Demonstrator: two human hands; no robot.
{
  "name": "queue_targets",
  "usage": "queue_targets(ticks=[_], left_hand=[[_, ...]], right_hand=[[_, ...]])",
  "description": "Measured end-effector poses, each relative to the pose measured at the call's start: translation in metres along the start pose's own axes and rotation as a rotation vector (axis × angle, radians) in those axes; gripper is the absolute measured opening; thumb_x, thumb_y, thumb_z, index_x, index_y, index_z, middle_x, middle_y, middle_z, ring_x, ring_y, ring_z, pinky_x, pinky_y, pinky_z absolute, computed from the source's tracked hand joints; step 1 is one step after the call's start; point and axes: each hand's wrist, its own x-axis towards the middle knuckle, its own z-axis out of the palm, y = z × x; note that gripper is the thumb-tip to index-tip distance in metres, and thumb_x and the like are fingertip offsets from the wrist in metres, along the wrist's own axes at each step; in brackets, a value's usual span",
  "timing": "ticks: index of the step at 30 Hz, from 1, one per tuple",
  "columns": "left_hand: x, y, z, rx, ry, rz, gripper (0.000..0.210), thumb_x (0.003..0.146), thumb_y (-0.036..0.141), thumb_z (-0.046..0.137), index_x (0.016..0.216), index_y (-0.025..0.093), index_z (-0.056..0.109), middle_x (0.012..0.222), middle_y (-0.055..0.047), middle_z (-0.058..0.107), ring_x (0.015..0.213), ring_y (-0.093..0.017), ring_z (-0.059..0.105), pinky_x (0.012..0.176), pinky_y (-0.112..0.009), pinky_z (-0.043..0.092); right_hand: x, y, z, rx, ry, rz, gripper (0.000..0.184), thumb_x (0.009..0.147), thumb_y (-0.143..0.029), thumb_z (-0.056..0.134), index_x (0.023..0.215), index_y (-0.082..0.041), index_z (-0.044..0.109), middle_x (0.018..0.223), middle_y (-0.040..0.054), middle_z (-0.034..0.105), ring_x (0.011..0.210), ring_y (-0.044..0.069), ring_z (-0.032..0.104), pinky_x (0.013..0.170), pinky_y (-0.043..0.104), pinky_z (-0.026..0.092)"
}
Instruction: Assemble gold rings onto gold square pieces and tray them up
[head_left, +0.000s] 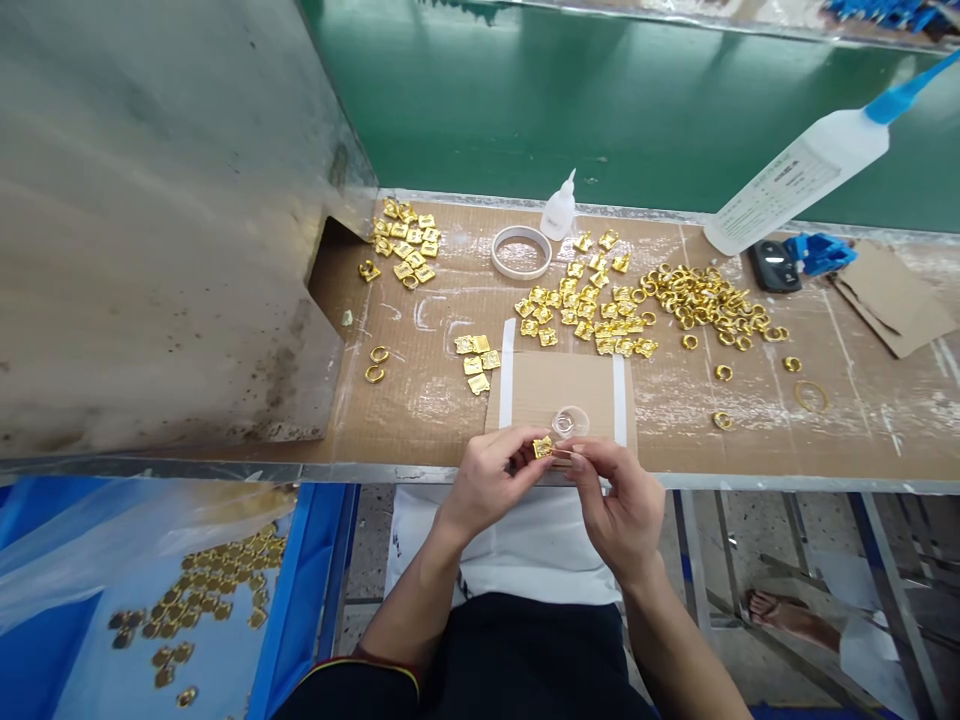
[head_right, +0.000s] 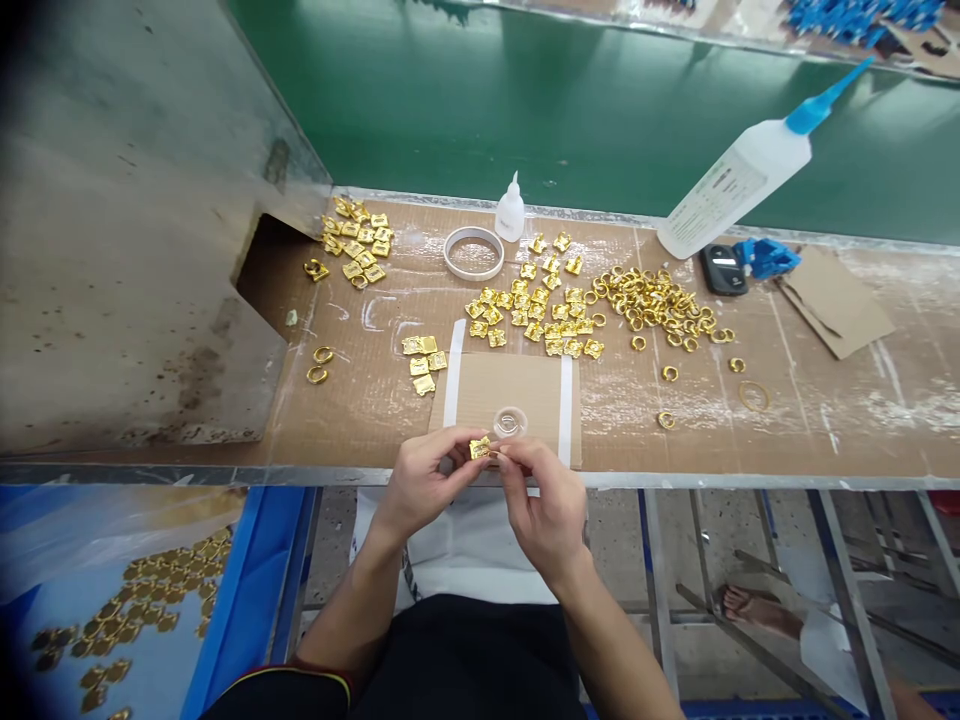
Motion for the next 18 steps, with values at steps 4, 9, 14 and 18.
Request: queue_targets(ticks=[4, 9, 14, 18], left_hand=[[0.0, 0.001, -0.001, -0.01, -0.001, 0.006, 0.015, 0.092, 0.026, 0.069, 0.103, 0.016, 0.074, 0.069, -0.001, 0.072, 0.056, -0.011, 0.064, 0.057, -0.02, 0.054], [0.0, 0.001, -0.001, -0.015, -0.012, -0.025, 0.016, 0.093, 0.027, 0.068, 0.104, 0.017, 0.074, 0.071, -0.001, 0.073, 0.057, -0.012, 0.064, 0.058, -0.022, 0.056], [0.001, 0.001, -0.001, -0.043, -0.022, -0.043, 0.014, 0.092, 0.024, 0.067, 0.103, 0.017, 0.073, 0.077, -0.003, 0.075, 0.06, -0.013, 0.064, 0.06, -0.022, 0.056], [0.001, 0.001, -0.002, -0.09, 0.025, -0.074, 0.013, 0.088, 0.02, 0.068, 0.1, 0.017, 0.073, 0.075, -0.002, 0.07, 0.06, -0.012, 0.061, 0.057, -0.021, 0.052]], right_hand=[[0.001, 0.0, 0.0, -0.011, 0.004, 0.003, 0.016, 0.098, -0.013, 0.059, 0.103, -0.026, 0.066, 0.095, 0.0021, 0.081, 0.081, 0.018, 0.08, 0.065, 0.026, 0.067], [0.004, -0.002, 0.0, -0.01, 0.001, -0.018, 0.014, 0.098, -0.015, 0.059, 0.102, -0.026, 0.066, 0.092, 0.0025, 0.081, 0.08, 0.019, 0.08, 0.064, 0.028, 0.067], [0.001, 0.002, -0.002, 0.066, 0.019, 0.018, 0.011, 0.098, -0.017, 0.06, 0.1, -0.025, 0.068, 0.091, 0.0036, 0.081, 0.082, 0.02, 0.079, 0.063, 0.028, 0.066], [0.003, 0.013, -0.009, 0.076, 0.159, 0.038, 0.01, 0.098, -0.018, 0.06, 0.098, -0.025, 0.068, 0.093, 0.0049, 0.077, 0.09, 0.021, 0.076, 0.073, 0.034, 0.064]])
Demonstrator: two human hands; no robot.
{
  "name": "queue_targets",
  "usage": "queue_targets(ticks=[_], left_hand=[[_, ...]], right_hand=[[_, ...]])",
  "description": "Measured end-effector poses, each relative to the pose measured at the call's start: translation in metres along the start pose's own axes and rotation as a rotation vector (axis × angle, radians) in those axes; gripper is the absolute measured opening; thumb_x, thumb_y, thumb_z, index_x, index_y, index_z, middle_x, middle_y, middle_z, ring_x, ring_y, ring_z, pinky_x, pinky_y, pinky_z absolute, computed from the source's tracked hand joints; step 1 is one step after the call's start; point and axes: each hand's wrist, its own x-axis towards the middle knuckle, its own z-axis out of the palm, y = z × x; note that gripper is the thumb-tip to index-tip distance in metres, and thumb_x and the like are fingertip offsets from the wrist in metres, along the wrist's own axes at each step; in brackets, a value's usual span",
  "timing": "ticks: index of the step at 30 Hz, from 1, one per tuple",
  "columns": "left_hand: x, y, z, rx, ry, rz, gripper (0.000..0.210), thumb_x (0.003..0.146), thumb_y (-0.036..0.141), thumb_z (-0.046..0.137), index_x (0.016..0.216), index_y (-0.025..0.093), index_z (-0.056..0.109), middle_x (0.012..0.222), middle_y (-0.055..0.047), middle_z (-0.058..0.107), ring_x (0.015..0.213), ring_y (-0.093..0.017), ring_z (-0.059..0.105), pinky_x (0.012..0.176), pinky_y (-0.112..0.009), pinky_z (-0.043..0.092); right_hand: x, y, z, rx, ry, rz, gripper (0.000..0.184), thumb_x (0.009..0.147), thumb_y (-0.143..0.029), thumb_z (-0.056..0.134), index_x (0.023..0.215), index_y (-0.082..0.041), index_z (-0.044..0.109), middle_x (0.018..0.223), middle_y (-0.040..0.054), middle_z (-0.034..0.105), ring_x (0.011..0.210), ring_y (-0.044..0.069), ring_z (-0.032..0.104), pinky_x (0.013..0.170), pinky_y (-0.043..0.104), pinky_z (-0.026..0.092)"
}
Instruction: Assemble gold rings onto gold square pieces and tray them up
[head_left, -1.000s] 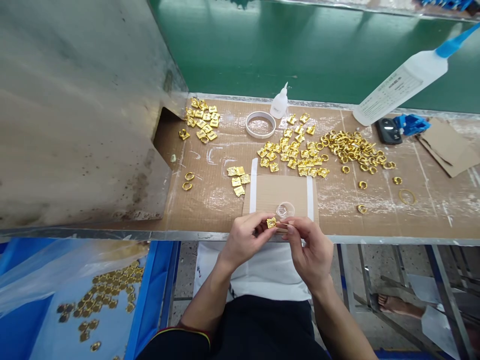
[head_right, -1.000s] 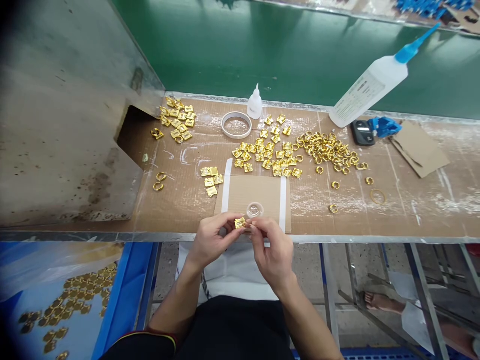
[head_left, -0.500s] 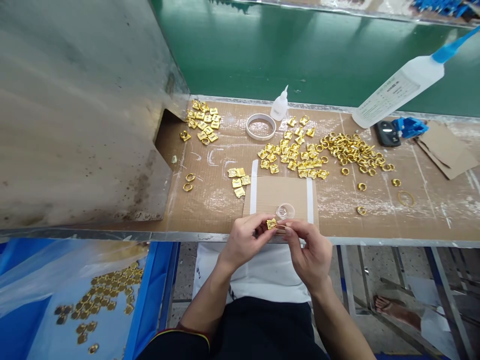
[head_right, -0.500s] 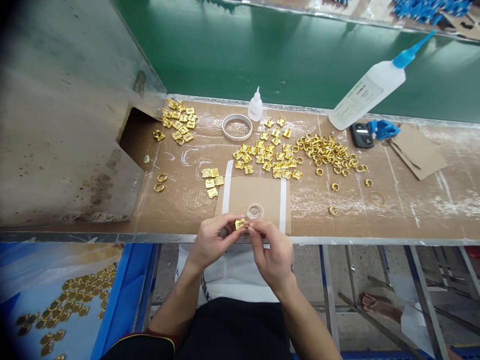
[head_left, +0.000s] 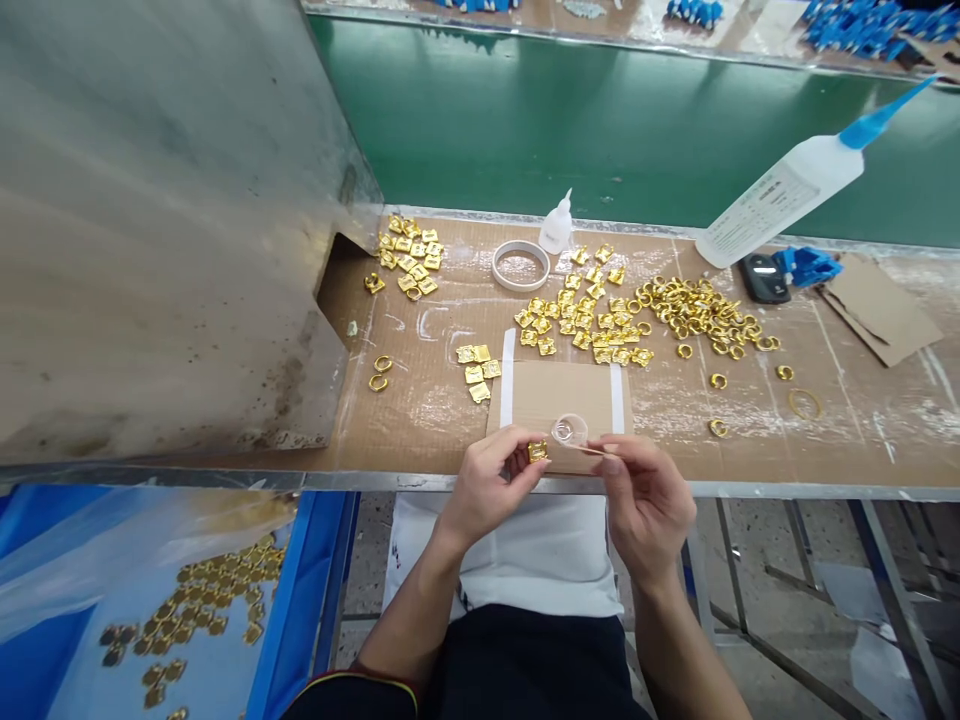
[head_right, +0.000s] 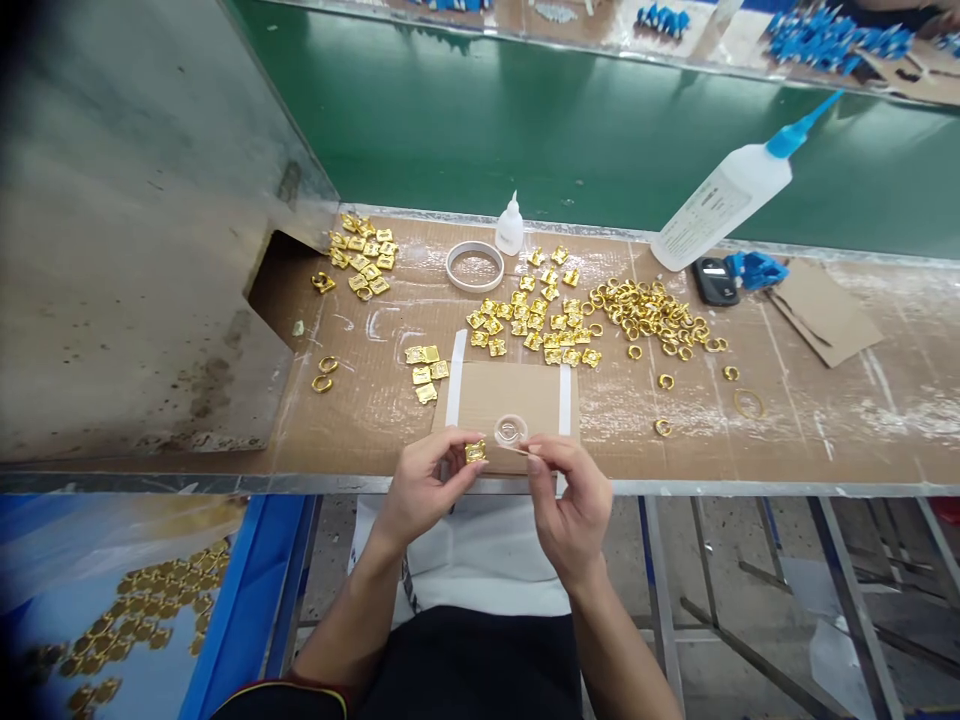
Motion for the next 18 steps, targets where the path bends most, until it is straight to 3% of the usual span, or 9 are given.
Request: queue_targets(ticks=[3, 7, 11, 14, 18], left_hand=[[-0.001, -0.002, -0.001, -0.081, 0.016, -0.065, 0.013, 0.086, 0.02, 0.069, 0.099, 0.017, 0.072, 0.07, 0.001, 0.063, 0.058, -0.011, 0.056, 0.054, -0.02, 0.047], [-0.003, -0.005, -0.003, -0.215, 0.01, -0.147, 0.016, 0.085, 0.023, 0.071, 0.099, 0.016, 0.072, 0.066, 0.003, 0.057, 0.056, -0.01, 0.051, 0.052, -0.02, 0.042], [-0.002, -0.005, -0.005, -0.267, 0.021, -0.171, 0.018, 0.085, 0.027, 0.073, 0.1, 0.015, 0.073, 0.068, 0.002, 0.058, 0.057, -0.01, 0.052, 0.053, -0.021, 0.044], [0.002, -0.005, -0.006, -0.273, 0.053, -0.096, 0.018, 0.083, 0.026, 0.077, 0.098, 0.016, 0.076, 0.078, -0.002, 0.066, 0.066, -0.012, 0.06, 0.06, -0.022, 0.05], [-0.001, -0.006, -0.005, -0.366, 0.051, -0.084, 0.02, 0.082, 0.025, 0.078, 0.1, 0.017, 0.079, 0.104, -0.012, 0.077, 0.094, -0.021, 0.072, 0.079, -0.028, 0.058]], right_hand=[[0.008, 0.009, -0.001, -0.105, 0.061, -0.054, 0.011, 0.097, -0.017, 0.061, 0.094, -0.025, 0.069, 0.09, 0.0043, 0.074, 0.089, 0.021, 0.073, 0.074, 0.035, 0.062], [0.013, 0.016, 0.007, -0.18, 0.011, -0.112, 0.011, 0.094, -0.017, 0.064, 0.093, -0.025, 0.071, 0.093, 0.0047, 0.072, 0.085, 0.02, 0.071, 0.067, 0.03, 0.061], [0.008, 0.022, 0.01, -0.157, -0.019, -0.09, 0.021, 0.095, -0.02, 0.063, 0.115, -0.024, 0.068, 0.103, 0.0076, 0.071, 0.088, 0.02, 0.072, 0.069, 0.031, 0.062], [0.004, 0.026, 0.003, -0.123, 0.014, -0.055, 0.032, 0.097, -0.025, 0.06, 0.129, -0.022, 0.06, 0.109, 0.0105, 0.071, 0.09, 0.02, 0.073, 0.07, 0.032, 0.062], [-0.003, 0.023, -0.012, -0.196, 0.124, -0.044, 0.024, 0.099, -0.026, 0.056, 0.121, -0.02, 0.063, 0.106, 0.0102, 0.072, 0.087, 0.02, 0.073, 0.073, 0.034, 0.061]])
